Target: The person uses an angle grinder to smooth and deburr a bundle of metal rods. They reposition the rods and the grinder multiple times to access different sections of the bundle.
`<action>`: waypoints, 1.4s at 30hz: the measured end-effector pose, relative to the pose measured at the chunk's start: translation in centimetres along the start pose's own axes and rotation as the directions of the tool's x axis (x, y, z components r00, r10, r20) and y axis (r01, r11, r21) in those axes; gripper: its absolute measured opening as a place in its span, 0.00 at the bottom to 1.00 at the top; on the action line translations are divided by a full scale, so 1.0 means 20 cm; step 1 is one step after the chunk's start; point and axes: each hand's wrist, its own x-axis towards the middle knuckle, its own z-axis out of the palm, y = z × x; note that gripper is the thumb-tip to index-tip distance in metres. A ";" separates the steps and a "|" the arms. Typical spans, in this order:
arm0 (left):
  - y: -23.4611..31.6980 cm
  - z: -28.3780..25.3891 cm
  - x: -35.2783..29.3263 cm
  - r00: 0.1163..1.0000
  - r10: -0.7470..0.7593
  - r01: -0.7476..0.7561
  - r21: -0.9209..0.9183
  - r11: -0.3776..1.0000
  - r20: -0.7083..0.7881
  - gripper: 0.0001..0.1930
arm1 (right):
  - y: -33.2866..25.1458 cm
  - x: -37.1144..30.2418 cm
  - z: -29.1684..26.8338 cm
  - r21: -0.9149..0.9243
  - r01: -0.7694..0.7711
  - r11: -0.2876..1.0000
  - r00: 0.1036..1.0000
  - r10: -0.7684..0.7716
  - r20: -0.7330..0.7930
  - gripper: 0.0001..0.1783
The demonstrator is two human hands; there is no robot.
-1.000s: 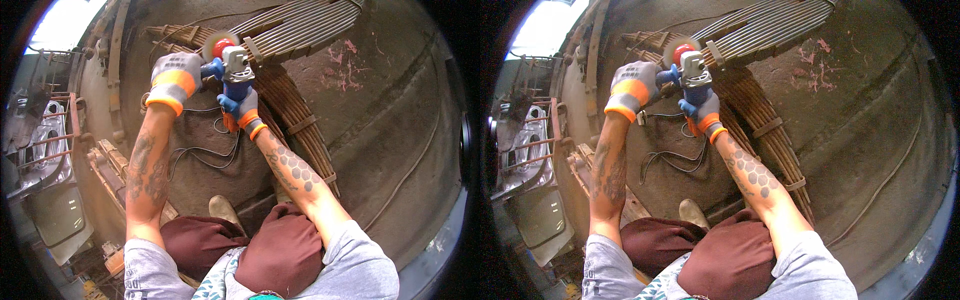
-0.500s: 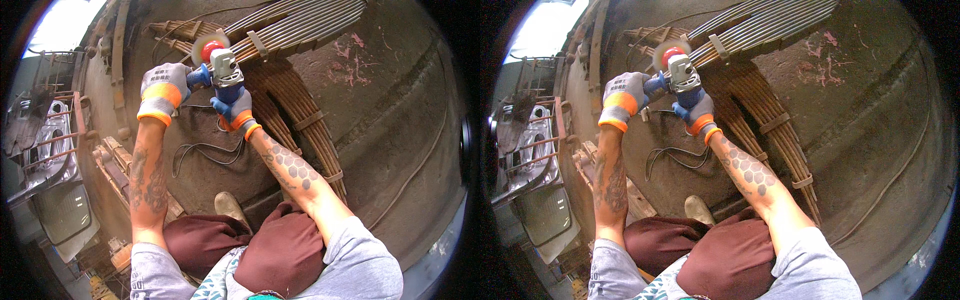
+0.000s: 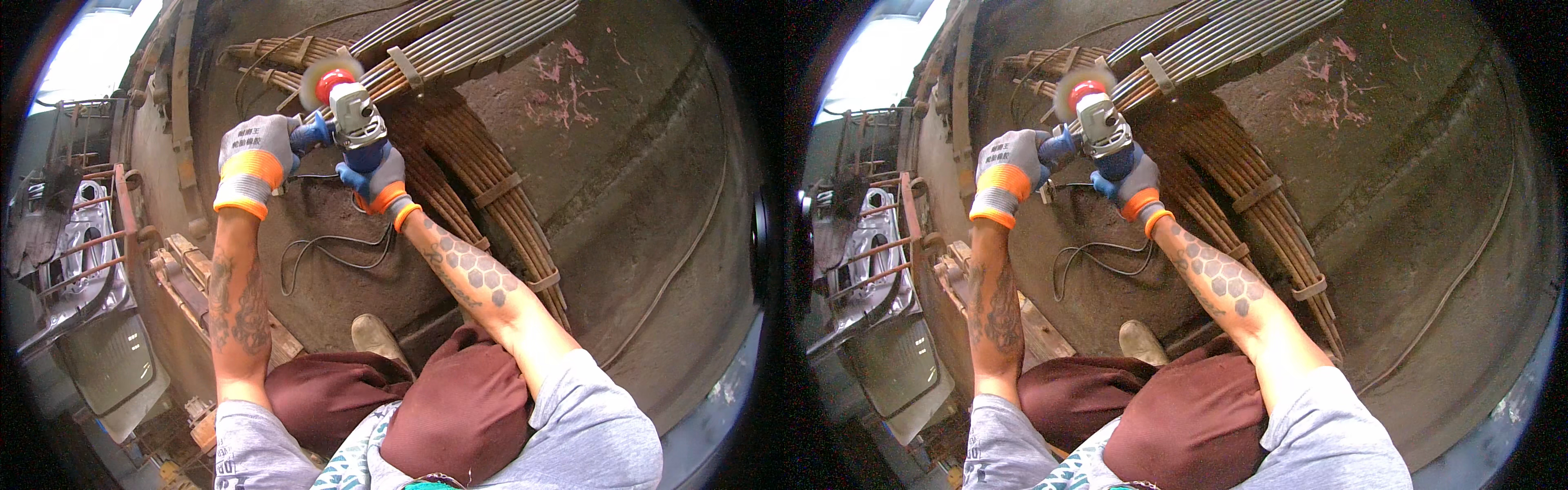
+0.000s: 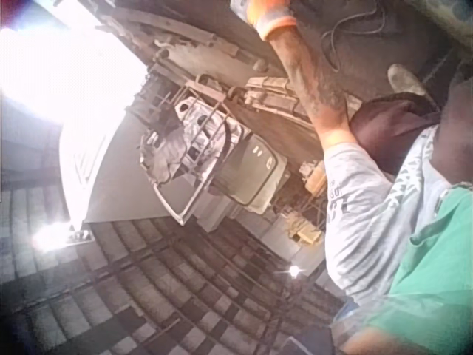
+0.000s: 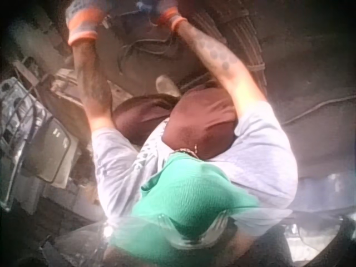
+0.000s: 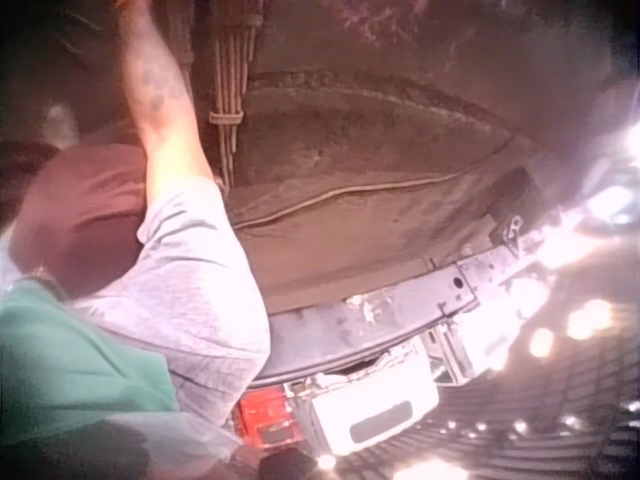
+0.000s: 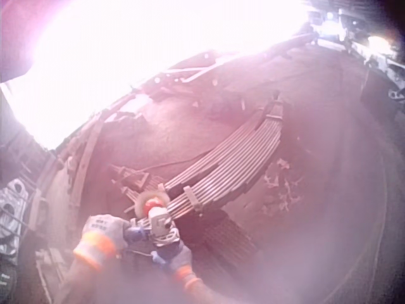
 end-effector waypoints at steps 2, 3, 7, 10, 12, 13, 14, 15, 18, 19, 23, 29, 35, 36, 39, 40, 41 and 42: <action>-0.06 -0.04 -0.07 0.999 -0.030 0.029 0.029 0.999 0.023 0.15 | -0.04 -0.02 0.09 0.112 0.013 0.994 1.000 -0.016 0.023 0.27; -0.08 -0.02 -0.08 0.999 -0.033 0.033 0.012 0.999 0.011 0.16 | -0.06 -0.03 0.10 0.151 0.017 0.988 0.999 -0.022 0.027 0.29; -0.09 0.05 -0.05 0.998 -0.039 0.040 -0.018 0.999 0.057 0.17 | -0.03 -0.01 0.05 0.029 -0.023 0.999 0.995 0.021 0.094 0.36; -0.08 0.04 -0.07 0.996 -0.044 0.045 -0.014 0.999 0.073 0.17 | 0.01 -0.02 0.06 0.030 -0.012 0.999 0.995 0.009 0.097 0.36; -0.12 0.03 -0.10 0.996 -0.070 0.070 0.001 0.998 0.060 0.17 | 0.02 -0.02 0.12 0.056 0.026 0.998 0.997 -0.030 0.065 0.36; -0.11 0.06 -0.09 0.996 -0.068 0.069 -0.013 0.998 0.054 0.17 | 0.05 -0.01 0.11 0.043 0.045 0.998 0.998 -0.047 0.042 0.36; -0.09 0.09 -0.09 0.995 -0.074 0.076 -0.033 0.997 0.065 0.18 | 0.09 -0.01 0.10 0.026 0.054 0.998 0.998 -0.056 0.043 0.36; -0.09 0.09 -0.10 0.993 -0.088 0.092 -0.039 0.995 0.076 0.18 | 0.10 -0.01 0.11 0.023 0.065 0.998 0.997 -0.066 0.049 0.36; -0.09 0.10 -0.11 0.990 -0.111 0.115 -0.041 0.992 0.092 0.19 | 0.10 -0.01 0.10 0.021 0.037 0.999 0.995 -0.038 0.091 0.37; -0.10 0.11 -0.11 0.989 -0.117 0.121 -0.037 0.992 0.094 0.19 | 0.08 -0.01 0.09 0.024 0.018 1.000 0.994 -0.021 0.111 0.37; -0.12 0.13 -0.13 0.988 -0.127 0.131 -0.039 0.991 0.093 0.18 | 0.04 -0.02 0.10 0.063 0.016 0.998 0.993 -0.024 0.120 0.39; -0.09 0.17 -0.14 0.990 -0.118 0.122 -0.049 0.991 0.072 0.20 | 0.04 -0.02 0.06 0.069 -0.001 0.998 0.986 -0.010 0.167 0.40; -0.12 0.16 -0.15 0.988 -0.119 0.123 -0.042 0.991 0.098 0.21 | 0.03 -0.02 0.09 -0.074 0.074 0.995 0.987 -0.063 0.145 0.38; -0.12 0.17 -0.15 0.989 -0.118 0.122 -0.038 0.992 0.093 0.20 | 0.02 -0.02 0.08 -0.039 0.044 0.998 0.987 -0.037 0.158 0.38; -0.08 0.14 -0.14 0.988 -0.109 0.116 -0.058 0.992 0.106 0.20 | 0.05 -0.02 0.07 -0.090 0.087 0.992 0.986 -0.073 0.148 0.39; -0.06 0.12 -0.14 0.988 -0.104 0.113 -0.072 0.991 0.111 0.19 | 0.07 -0.01 0.06 -0.135 0.127 0.983 0.984 -0.109 0.138 0.40; -0.06 0.12 -0.12 0.992 -0.093 0.099 -0.075 0.992 0.089 0.19 | 0.09 0.01 0.05 -0.161 0.140 0.977 0.984 -0.119 0.134 0.39; -0.09 0.08 -0.12 0.992 -0.105 0.108 -0.047 0.993 0.070 0.18 | 0.07 0.02 0.10 -0.151 0.153 0.977 0.981 -0.132 0.140 0.39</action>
